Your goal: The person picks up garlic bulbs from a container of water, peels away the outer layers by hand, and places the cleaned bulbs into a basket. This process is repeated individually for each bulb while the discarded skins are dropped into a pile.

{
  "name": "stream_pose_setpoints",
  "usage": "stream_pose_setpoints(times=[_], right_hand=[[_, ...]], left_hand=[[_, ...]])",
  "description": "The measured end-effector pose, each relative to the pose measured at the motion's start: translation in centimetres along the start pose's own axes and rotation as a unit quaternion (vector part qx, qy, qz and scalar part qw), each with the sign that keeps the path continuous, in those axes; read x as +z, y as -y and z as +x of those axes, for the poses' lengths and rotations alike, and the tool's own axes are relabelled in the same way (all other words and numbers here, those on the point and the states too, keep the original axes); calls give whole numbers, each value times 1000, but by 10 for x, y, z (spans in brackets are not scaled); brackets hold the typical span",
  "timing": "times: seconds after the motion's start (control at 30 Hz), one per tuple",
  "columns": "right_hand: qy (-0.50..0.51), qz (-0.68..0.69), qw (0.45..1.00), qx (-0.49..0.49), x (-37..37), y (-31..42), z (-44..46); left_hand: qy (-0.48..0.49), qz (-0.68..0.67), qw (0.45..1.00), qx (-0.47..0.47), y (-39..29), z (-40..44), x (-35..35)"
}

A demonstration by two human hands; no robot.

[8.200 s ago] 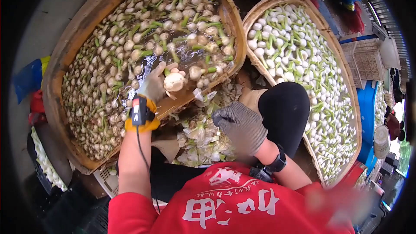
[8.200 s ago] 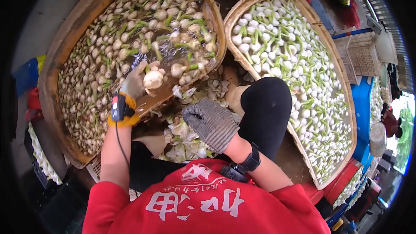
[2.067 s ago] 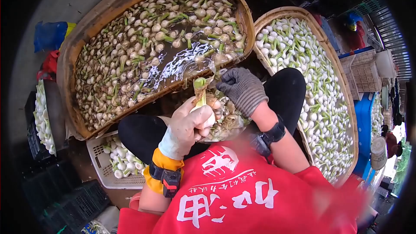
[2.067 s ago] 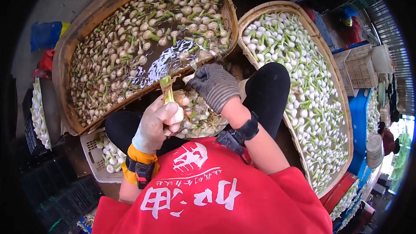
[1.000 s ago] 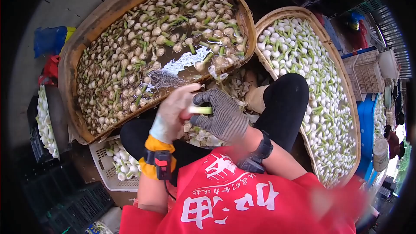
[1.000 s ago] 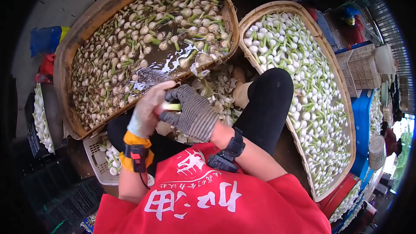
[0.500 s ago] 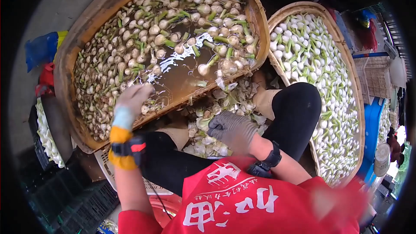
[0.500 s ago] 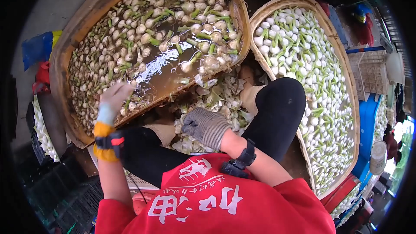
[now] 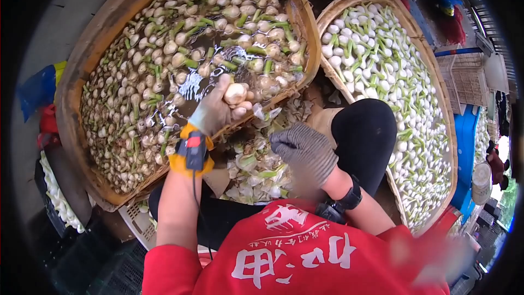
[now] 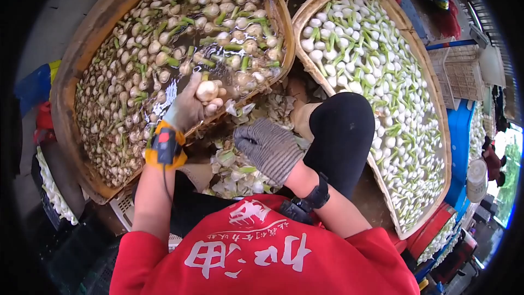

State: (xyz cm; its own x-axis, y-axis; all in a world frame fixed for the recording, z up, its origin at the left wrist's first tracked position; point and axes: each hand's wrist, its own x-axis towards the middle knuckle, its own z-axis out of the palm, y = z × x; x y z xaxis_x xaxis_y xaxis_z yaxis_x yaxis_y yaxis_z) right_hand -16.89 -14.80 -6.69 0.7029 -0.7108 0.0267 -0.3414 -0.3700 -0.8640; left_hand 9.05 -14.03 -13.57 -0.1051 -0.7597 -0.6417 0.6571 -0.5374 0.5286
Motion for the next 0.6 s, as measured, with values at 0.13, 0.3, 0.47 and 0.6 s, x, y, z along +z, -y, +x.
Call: stream_pose_setpoints(times=[0.13,0.3,0.47,0.6], right_hand=[[-57,-39,994,-85,5,24,24],[5,-114,985,-132,7,51,23],[-2,-167,975,-146,8,65,8],[50,-135,985,-92,8,76,0]], left_hand=[[19,-167,984,63,26,-86,41],[-44,-212,968,125,58,-136,81],[-52,-163,980,99,67,-152,87],[-38,-86,990,104,57,-176,107]])
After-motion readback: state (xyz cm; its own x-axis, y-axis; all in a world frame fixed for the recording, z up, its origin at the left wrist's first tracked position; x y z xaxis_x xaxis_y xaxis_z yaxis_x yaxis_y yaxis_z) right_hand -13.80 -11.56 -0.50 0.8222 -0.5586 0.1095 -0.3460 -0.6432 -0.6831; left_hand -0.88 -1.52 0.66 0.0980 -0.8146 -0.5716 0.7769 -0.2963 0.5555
